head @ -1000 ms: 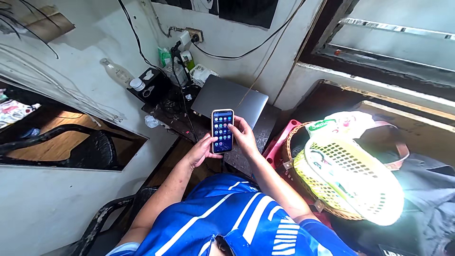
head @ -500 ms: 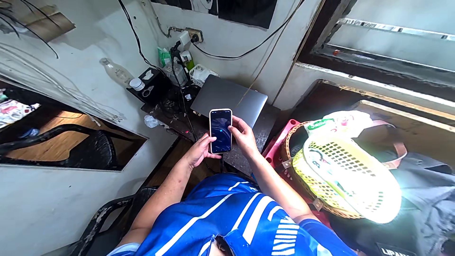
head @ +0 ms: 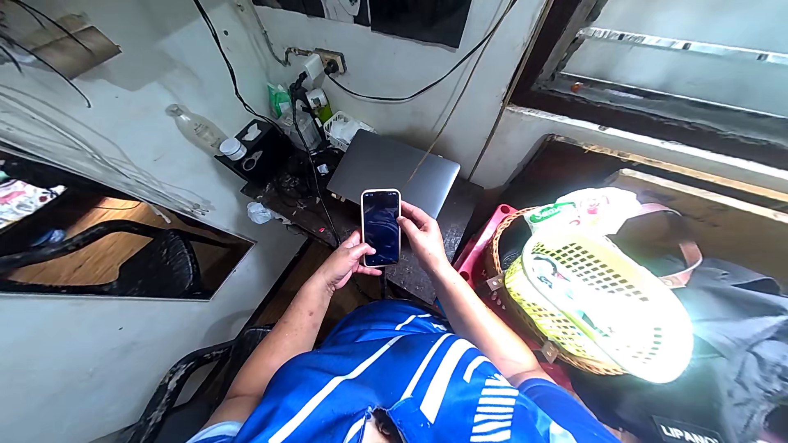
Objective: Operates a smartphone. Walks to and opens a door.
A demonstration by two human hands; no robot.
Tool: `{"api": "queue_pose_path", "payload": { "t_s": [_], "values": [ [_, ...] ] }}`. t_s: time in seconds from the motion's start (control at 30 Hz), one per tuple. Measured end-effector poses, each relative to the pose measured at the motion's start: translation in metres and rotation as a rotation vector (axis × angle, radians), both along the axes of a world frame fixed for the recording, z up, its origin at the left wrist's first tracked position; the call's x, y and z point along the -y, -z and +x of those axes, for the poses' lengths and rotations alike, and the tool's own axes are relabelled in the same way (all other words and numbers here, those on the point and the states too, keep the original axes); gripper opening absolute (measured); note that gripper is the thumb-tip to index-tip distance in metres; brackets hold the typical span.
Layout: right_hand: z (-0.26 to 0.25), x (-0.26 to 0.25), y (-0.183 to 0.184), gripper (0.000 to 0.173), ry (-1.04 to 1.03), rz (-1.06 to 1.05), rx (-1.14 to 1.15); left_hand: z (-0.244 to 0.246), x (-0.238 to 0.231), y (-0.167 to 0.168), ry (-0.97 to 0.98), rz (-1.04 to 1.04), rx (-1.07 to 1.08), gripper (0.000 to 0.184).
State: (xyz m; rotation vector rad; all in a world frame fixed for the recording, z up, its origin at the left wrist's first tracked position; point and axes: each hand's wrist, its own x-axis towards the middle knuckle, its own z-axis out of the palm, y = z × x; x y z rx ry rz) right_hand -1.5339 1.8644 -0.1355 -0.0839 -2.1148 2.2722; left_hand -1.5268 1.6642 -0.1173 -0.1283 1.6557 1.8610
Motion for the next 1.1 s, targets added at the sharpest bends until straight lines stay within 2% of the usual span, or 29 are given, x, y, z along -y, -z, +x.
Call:
{"api": "queue_pose_path", "payload": {
  "t_s": [0.5,0.63,1.1],
  "values": [
    [-0.001,-0.003,-0.002,0.034,0.010,0.012,-0.010,-0.003,-0.001,-0.002,0.017,-0.028,-0.001,0.049],
    [-0.001,-0.004,-0.003,0.033,0.023,0.027,0.003,-0.004,-0.004,-0.002,0.038,-0.060,-0.019,0.053],
    [-0.002,-0.007,0.001,0.037,0.018,0.025,0.012,-0.006,-0.016,0.011,0.063,-0.260,-0.171,0.104]
  ]
}}
